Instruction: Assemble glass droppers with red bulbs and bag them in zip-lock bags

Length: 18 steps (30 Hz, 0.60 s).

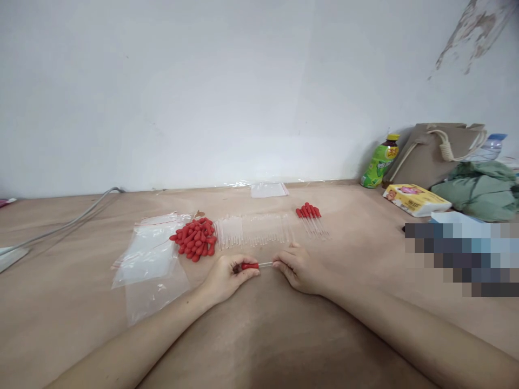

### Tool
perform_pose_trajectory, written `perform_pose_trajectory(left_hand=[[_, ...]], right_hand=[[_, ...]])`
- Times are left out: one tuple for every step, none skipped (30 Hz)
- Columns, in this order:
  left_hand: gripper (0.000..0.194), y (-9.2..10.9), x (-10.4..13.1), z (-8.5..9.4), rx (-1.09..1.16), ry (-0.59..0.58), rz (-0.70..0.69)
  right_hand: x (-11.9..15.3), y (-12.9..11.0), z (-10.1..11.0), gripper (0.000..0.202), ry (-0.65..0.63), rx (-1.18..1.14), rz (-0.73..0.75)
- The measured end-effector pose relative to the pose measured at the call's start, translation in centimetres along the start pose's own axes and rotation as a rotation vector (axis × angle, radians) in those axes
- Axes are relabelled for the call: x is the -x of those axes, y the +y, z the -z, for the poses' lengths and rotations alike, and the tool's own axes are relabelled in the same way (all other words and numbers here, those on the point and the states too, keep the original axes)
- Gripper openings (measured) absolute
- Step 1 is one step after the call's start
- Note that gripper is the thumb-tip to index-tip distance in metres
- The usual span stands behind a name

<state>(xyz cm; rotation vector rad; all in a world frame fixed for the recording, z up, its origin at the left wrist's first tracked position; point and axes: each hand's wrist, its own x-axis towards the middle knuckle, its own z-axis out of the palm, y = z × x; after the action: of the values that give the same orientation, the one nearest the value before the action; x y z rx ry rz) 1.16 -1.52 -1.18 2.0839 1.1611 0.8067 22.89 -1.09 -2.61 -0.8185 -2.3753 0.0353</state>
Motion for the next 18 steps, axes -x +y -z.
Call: perform_pose_trajectory(left_hand=[[0.017,0.05,0.02,0.00,-0.004,0.000,-0.004],[0.017,0.09,0.04,0.00,-0.008,-0.001,-0.008],[0.017,0.12,0.05,-0.01,-0.009,-0.003,-0.012],[0.017,0.13,0.05,-0.02,-0.009,-0.004,-0.013],[0.017,0.14,0.04,-0.02,-0.005,-0.005,-0.015],[0.017,0.15,0.01,-0.02,0.000,-0.006,-0.018],[0.017,0.17,-0.02,0.00,0.002,-0.006,-0.022],[0.017,0.21,-0.05,0.02,0.001,-0.006,-0.027],[0.017,0.27,-0.08,0.06,-0.004,-0.003,-0.036],[0.016,0.33,-0.10,0.09,-0.011,-0.001,-0.048],[0.015,0.40,-0.11,0.13,-0.019,0.003,-0.060],[0.014,0.46,-0.10,0.15,-0.025,0.009,-0.072],[0.014,0.49,-0.08,0.16,-0.029,0.015,-0.080],[0.014,0.50,-0.05,0.15,-0.033,0.020,-0.083],[0.014,0.47,-0.03,0.12,-0.034,0.027,-0.077],[0.015,0.42,-0.01,0.08,-0.033,0.035,-0.066],[0.016,0.36,0.00,0.04,-0.029,0.044,-0.053],[0.017,0.30,0.00,-0.01,-0.025,0.053,-0.040]], right_hand=[[0.00,-0.05,-0.04,0.022,-0.008,0.012,0.009],[-0.01,-0.11,-0.08,0.023,-0.015,0.021,0.016],[-0.02,-0.16,-0.11,0.025,-0.023,0.028,0.016],[-0.05,-0.22,-0.14,0.026,-0.028,0.032,0.010],[-0.08,-0.27,-0.17,0.027,-0.033,0.029,0.001],[-0.12,-0.32,-0.18,0.028,-0.040,0.019,-0.010],[-0.15,-0.37,-0.20,0.028,-0.048,0.007,-0.022],[-0.19,-0.42,-0.21,0.028,-0.057,-0.008,-0.035],[-0.23,-0.46,-0.22,0.028,-0.066,-0.022,-0.047],[-0.27,-0.51,-0.23,0.028,-0.076,-0.034,-0.057],[-0.31,-0.54,-0.24,0.028,-0.085,-0.042,-0.065],[-0.35,-0.57,-0.24,0.029,-0.092,-0.046,-0.073],[-0.39,-0.59,-0.23,0.029,-0.100,-0.051,-0.080],[-0.45,-0.59,-0.18,0.029,-0.108,-0.056,-0.087],[-0.51,-0.58,-0.09,0.029,-0.117,-0.059,-0.092],[-0.57,-0.56,0.04,0.029,-0.129,-0.060,-0.093],[-0.64,-0.53,0.21,0.028,-0.139,-0.056,-0.091],[-0.71,-0.50,0.42,0.027,-0.147,-0.046,-0.087]])
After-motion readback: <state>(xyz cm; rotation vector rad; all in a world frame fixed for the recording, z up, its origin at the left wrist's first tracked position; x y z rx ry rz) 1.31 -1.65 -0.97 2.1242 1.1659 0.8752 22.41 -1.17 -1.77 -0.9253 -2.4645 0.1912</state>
